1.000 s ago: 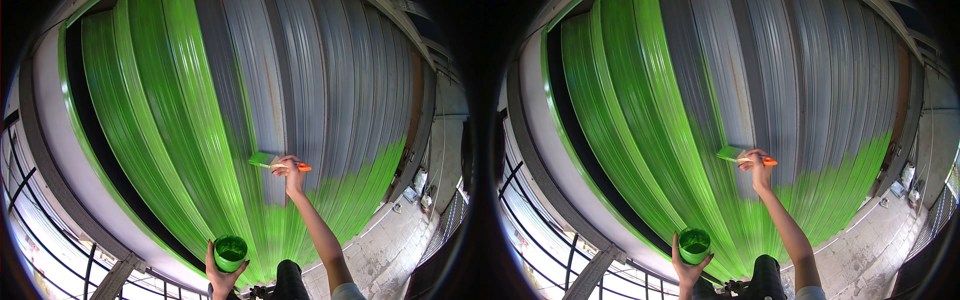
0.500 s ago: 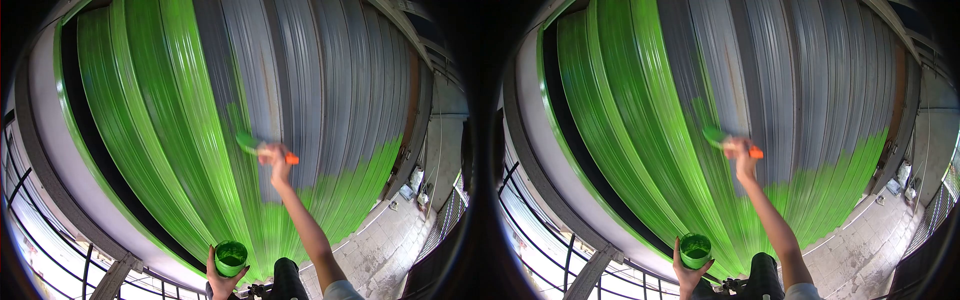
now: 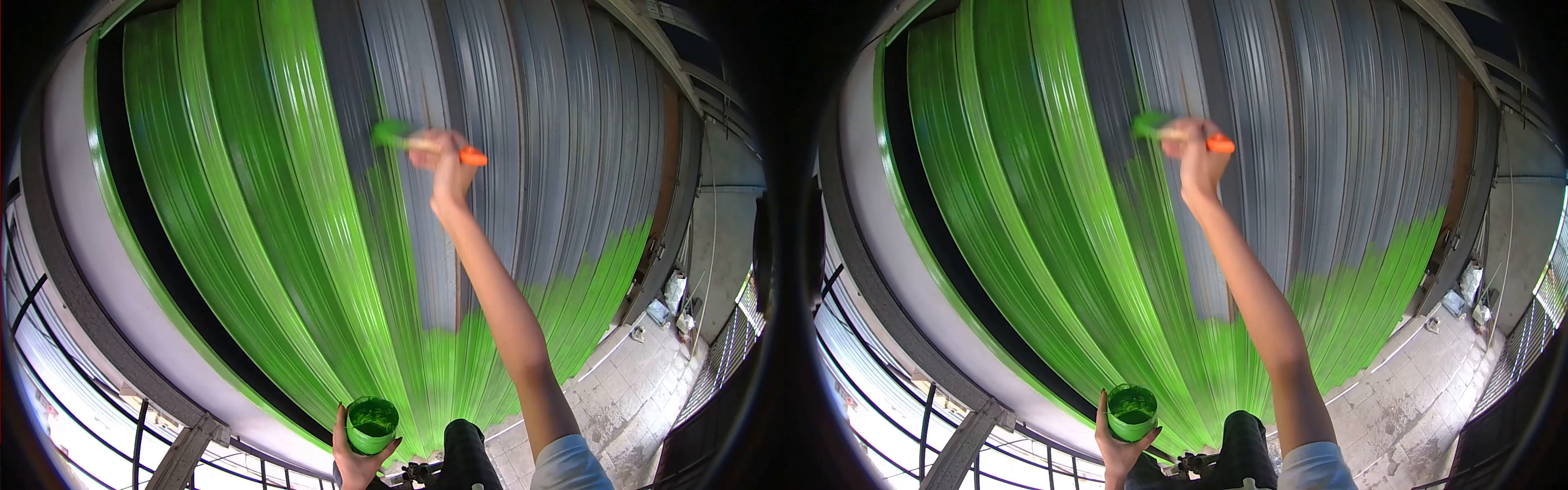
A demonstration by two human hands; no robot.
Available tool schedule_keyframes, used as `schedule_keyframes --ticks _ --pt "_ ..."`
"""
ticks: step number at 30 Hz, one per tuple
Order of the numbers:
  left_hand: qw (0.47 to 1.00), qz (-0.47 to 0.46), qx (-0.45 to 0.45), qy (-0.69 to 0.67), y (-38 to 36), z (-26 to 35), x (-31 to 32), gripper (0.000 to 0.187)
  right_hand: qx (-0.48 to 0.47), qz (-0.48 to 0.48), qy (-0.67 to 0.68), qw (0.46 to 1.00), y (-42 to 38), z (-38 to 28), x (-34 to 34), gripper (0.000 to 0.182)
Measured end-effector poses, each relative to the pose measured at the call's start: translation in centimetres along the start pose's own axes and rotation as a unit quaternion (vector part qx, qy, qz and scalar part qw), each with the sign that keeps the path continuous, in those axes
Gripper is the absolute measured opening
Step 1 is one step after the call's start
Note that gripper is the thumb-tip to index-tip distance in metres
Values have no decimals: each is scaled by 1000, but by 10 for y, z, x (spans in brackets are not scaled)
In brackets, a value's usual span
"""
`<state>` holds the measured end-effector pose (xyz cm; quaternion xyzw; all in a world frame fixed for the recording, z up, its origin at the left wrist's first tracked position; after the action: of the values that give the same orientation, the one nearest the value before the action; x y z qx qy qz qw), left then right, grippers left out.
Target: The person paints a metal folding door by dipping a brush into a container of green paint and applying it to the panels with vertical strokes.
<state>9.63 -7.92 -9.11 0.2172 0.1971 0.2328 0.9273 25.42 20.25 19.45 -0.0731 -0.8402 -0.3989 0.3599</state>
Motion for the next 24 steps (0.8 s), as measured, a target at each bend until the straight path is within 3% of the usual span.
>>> schedule_keyframes --ticks 4,7,10,14,16,18,21,24 --pt "1000 0 -4 -2 0 5 0 104 30 -18 -10 999 9 6 9 16" --pt "1000 7 -8 -24 -1 2 1 104 71 -21 -81 994 -38 47 -46 17" --pt "1000 9 -3 -17 -3 1 -2 104 166 -5 -161 973 -98 67 -106 20" --pt "1000 20 17 15 -5 1 -4 104 282 23 -265 922 -99 67 -135 23" --pt "1000 15 14 9 -5 -1 -6 104 252 1 -275 928 -73 52 -99 22" --pt "1000 6 -3 -13 -4 -2 -4 104 166 -7 -146 975 -34 40 -51 15" --pt "1000 3 -3 -10 -2 1 -3 105 50 1 -72 996 14 -14 25 13" --pt "1000 2 -7 -9 -2 3 -2 105 -10 -29 -5 1000 25 -24 49 13"
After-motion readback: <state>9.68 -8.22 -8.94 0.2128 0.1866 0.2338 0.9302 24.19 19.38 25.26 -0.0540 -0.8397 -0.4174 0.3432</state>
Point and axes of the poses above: each hand's wrist, its own y-axis towards the middle knuckle, its own x-axis out of the palm, z = x × y, the point moved 2 cm from there along y, towards the middle knuckle, and after that the axes turned 2 degrees about -y, right-handed, at the moved point
